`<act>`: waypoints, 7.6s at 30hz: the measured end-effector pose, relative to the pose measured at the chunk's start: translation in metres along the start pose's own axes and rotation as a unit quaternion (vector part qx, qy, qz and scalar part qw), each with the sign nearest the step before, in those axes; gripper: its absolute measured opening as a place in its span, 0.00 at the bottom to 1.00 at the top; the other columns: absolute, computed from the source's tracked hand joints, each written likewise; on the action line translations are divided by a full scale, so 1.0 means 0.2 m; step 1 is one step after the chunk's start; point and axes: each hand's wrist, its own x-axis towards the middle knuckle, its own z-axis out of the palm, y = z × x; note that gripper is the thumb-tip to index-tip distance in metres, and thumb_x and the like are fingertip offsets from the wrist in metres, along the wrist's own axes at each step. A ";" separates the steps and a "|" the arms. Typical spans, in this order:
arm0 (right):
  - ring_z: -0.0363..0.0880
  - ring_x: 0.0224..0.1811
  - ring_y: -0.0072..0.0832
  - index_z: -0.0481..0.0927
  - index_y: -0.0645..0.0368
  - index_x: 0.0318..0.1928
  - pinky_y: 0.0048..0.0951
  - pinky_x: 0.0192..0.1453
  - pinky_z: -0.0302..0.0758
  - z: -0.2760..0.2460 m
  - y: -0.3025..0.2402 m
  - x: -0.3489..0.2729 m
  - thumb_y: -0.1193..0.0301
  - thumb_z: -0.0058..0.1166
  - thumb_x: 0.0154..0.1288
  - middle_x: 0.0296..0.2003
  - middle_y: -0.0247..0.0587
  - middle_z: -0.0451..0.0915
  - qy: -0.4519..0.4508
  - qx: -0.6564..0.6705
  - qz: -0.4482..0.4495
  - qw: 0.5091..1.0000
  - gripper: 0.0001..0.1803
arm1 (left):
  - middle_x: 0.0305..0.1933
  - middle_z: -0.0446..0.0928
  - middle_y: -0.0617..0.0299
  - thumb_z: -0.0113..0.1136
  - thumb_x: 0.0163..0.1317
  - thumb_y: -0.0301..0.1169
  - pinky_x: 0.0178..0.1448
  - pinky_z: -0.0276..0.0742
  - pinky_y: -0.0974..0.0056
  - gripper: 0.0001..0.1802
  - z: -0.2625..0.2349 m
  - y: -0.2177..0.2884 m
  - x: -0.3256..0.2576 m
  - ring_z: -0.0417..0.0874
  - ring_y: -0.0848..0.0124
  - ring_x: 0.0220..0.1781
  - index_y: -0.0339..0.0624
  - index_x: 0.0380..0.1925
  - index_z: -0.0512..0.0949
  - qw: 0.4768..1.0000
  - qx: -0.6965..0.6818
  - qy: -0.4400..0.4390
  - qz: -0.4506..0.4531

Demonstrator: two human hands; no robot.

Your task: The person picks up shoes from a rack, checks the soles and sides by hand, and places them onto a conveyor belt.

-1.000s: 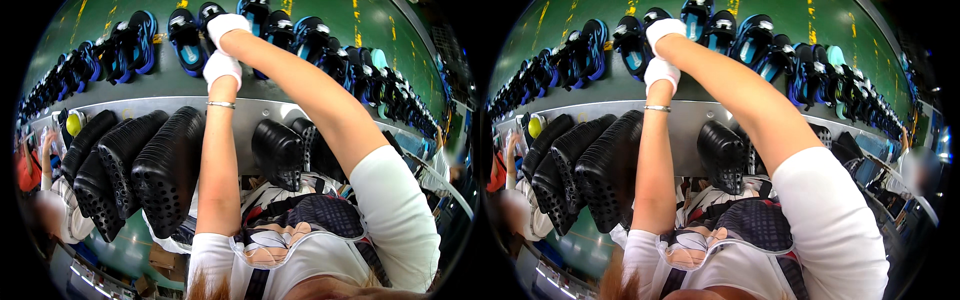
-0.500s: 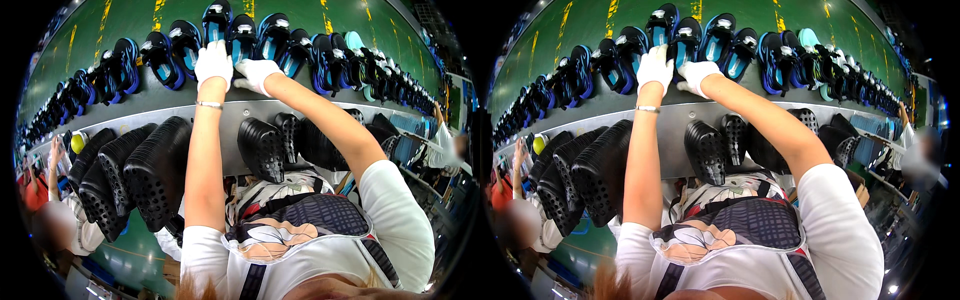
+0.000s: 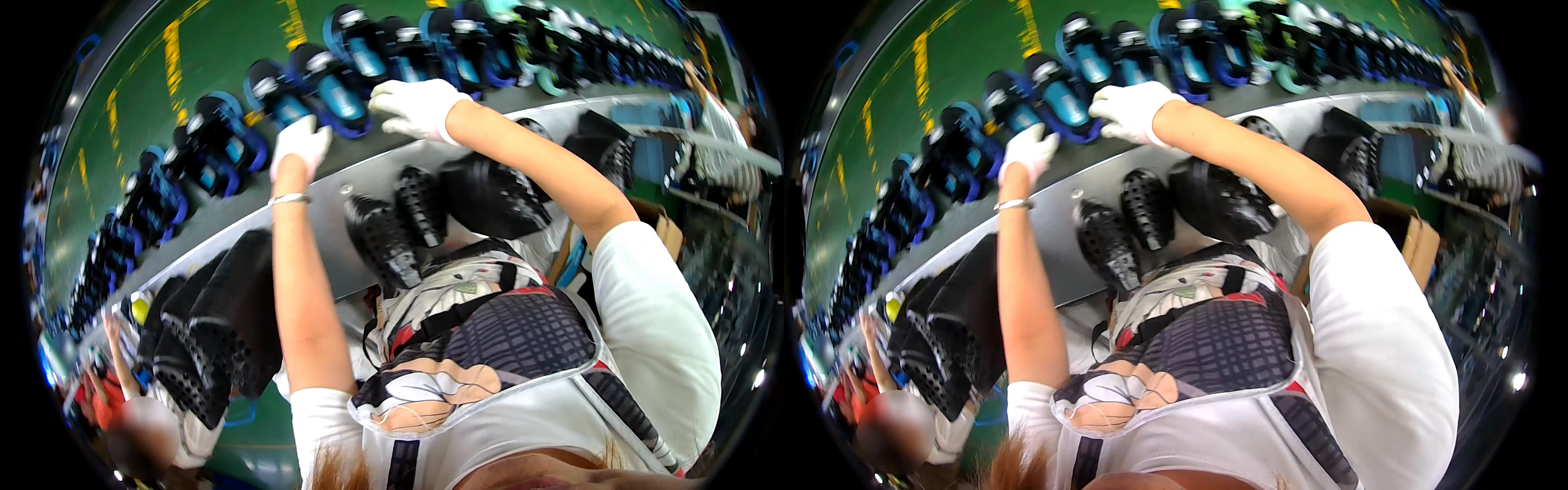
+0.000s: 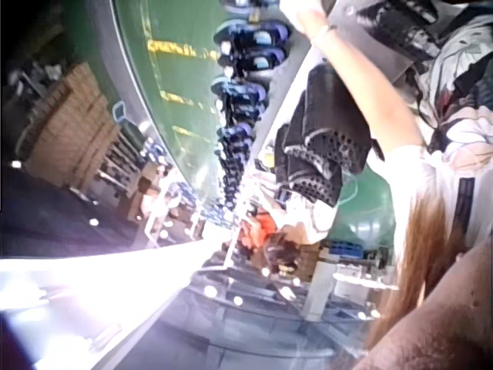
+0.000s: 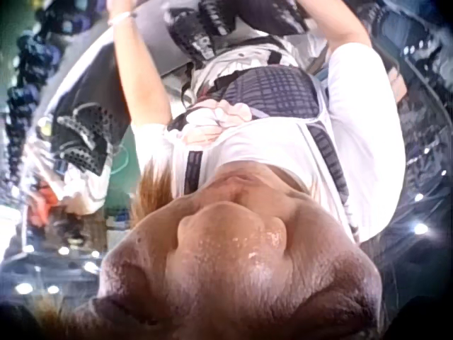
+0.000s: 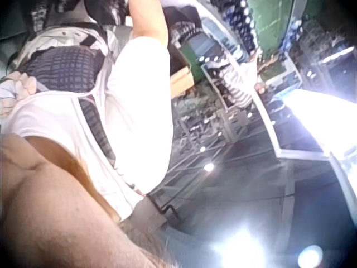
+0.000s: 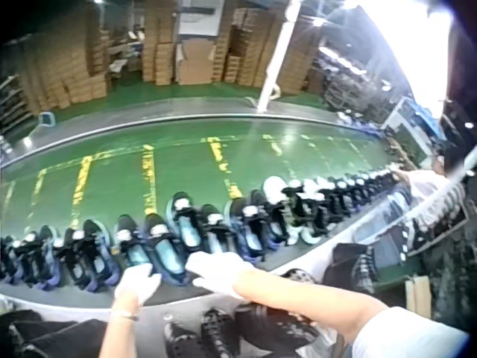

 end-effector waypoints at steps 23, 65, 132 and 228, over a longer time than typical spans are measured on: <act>0.80 0.44 0.32 0.77 0.61 0.49 0.30 0.52 0.75 0.06 0.49 -1.89 0.61 0.61 0.58 0.44 0.44 0.77 0.233 0.133 0.420 0.867 0.22 | 0.61 0.69 0.48 0.53 0.65 0.41 0.59 0.70 0.61 0.26 -0.04 0.07 -0.54 0.77 0.57 0.55 0.44 0.62 0.70 0.956 -0.013 0.293 -0.019; 0.78 0.43 0.51 0.75 0.66 0.46 0.42 0.49 0.73 -0.11 -0.51 -0.33 0.49 0.54 0.58 0.38 0.57 0.79 0.018 0.265 -0.051 0.963 0.30 | 0.35 0.75 0.62 0.52 0.68 0.49 0.42 0.76 0.68 0.20 -0.04 0.40 -0.82 0.77 0.71 0.34 0.43 0.42 0.74 0.584 -0.784 0.207 0.044; 0.83 0.44 0.43 0.84 0.60 0.39 0.39 0.50 0.78 -0.11 -0.81 0.89 0.49 0.42 0.61 0.39 0.53 0.83 -0.103 -0.123 0.087 0.983 0.28 | 0.49 0.78 0.51 0.58 0.56 0.32 0.57 0.73 0.57 0.13 0.03 -0.31 -0.31 0.78 0.53 0.51 0.40 0.40 0.81 0.834 -0.213 0.508 0.005; 0.73 0.54 0.41 0.76 0.55 0.47 0.34 0.58 0.72 0.23 0.76 -2.05 0.79 0.55 0.53 0.48 0.43 0.75 0.279 -0.049 0.405 0.869 0.18 | 0.56 0.75 0.53 0.53 0.68 0.39 0.57 0.71 0.65 0.24 0.04 0.12 -0.58 0.77 0.65 0.52 0.35 0.57 0.74 0.958 -0.127 0.257 0.002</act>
